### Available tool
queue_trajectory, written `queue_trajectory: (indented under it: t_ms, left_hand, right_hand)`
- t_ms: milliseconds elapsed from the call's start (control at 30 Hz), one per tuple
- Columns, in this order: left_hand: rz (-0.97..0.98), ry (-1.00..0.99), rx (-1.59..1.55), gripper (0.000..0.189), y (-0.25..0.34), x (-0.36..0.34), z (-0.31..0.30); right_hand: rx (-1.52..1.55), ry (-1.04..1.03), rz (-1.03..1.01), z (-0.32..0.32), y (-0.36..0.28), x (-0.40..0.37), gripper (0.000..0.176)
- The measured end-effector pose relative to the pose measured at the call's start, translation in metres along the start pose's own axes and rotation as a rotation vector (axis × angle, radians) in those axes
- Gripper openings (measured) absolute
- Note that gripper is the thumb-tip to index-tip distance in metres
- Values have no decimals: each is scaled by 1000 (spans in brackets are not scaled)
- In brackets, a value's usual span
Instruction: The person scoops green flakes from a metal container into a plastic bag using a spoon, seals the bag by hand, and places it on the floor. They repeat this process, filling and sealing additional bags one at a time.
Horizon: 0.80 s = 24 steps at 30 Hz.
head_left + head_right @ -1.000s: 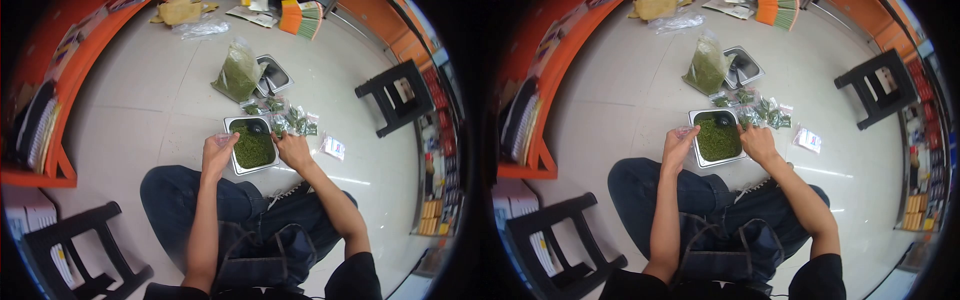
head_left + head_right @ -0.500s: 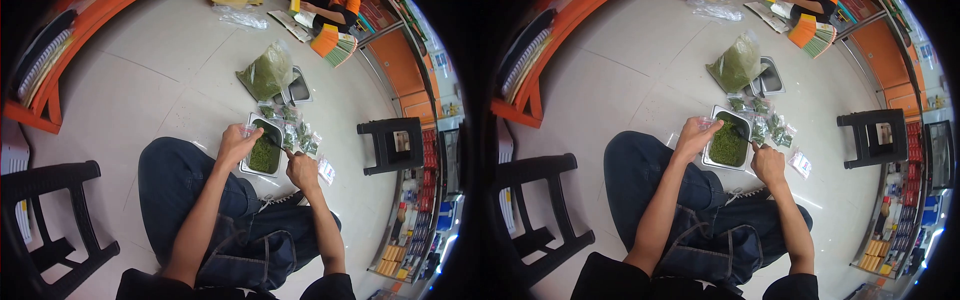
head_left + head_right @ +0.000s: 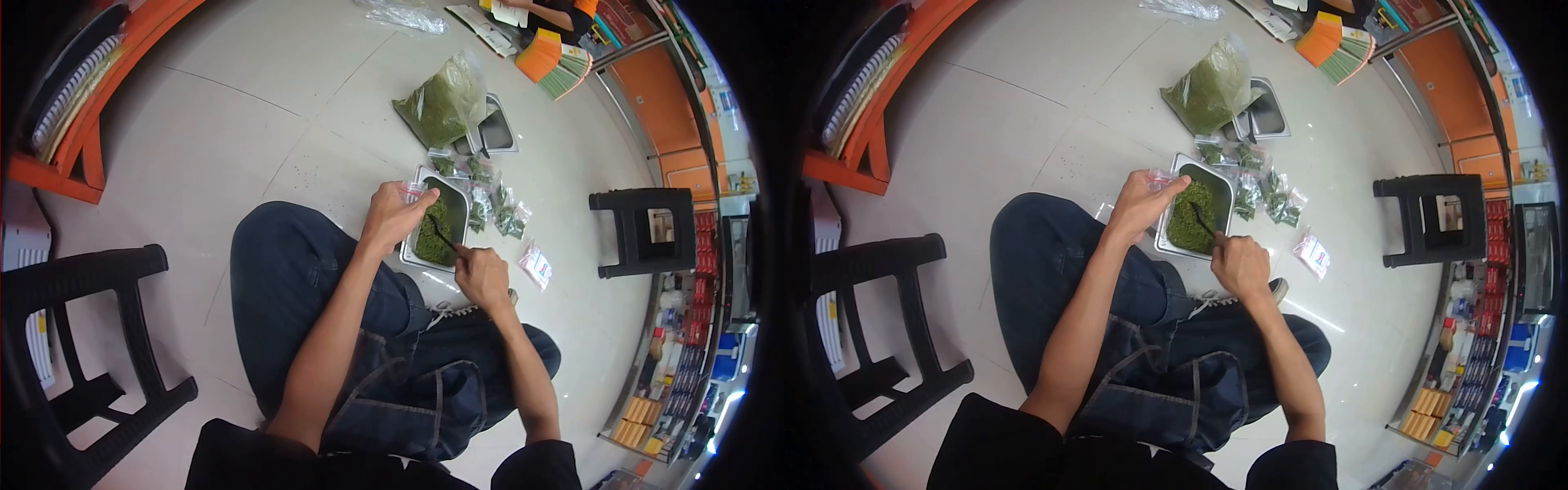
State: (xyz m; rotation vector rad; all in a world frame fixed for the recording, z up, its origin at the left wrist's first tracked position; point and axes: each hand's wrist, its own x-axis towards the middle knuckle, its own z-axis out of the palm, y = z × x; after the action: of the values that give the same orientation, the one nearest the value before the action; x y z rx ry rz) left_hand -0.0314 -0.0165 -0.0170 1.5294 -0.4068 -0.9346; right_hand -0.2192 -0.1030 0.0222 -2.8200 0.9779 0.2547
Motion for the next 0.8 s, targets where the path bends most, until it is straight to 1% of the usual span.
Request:
queue_trajectory:
  t_ms: [67,100,200,233,300,333,367,433,467,500,567,700,800]
  left_hand:
    - [16,33,-37,45,-6,4,3]
    - [18,27,-22,45,-6,5,3]
    - [29,5,-43,43,-8,7,4]
    - [39,0,-54,41,-9,7,3]
    - [51,-15,-54,40,-8,7,3]
    - [53,-10,-67,39,-7,6,2]
    - [57,-5,-80,38,-7,6,1]
    - [48,0,-68,37,-6,5,1]
    - [38,16,-69,37,-5,5,1]
    - [41,5,-63,37,-3,3,0]
    - [6,65,-13,36,2,1,-1]
    - [-18,80,7,35,3,1,-2]
    - [-43,88,18,35,5,0,-4]
  right_hand:
    - [98,-24,93,-4,-2,2,31]
    - [112,-19,99,-3,0,4,31]
    - [321,-31,186,10,14,10,31]
    - [333,-27,195,17,22,14,31]
    - [539,-100,202,31,42,24,30]
    - [733,-77,169,37,48,27,29]
    - [743,-69,178,41,57,29,29]
    - [1011,-257,288,32,61,34,25]
    - [1073,-280,318,28,61,34,21]
    - [1080,-269,325,26,64,35,21]
    - [1120,-320,319,20,70,38,20]
    - [1154,-302,346,25,80,41,21]
    - [1103,-329,328,31,84,43,21]
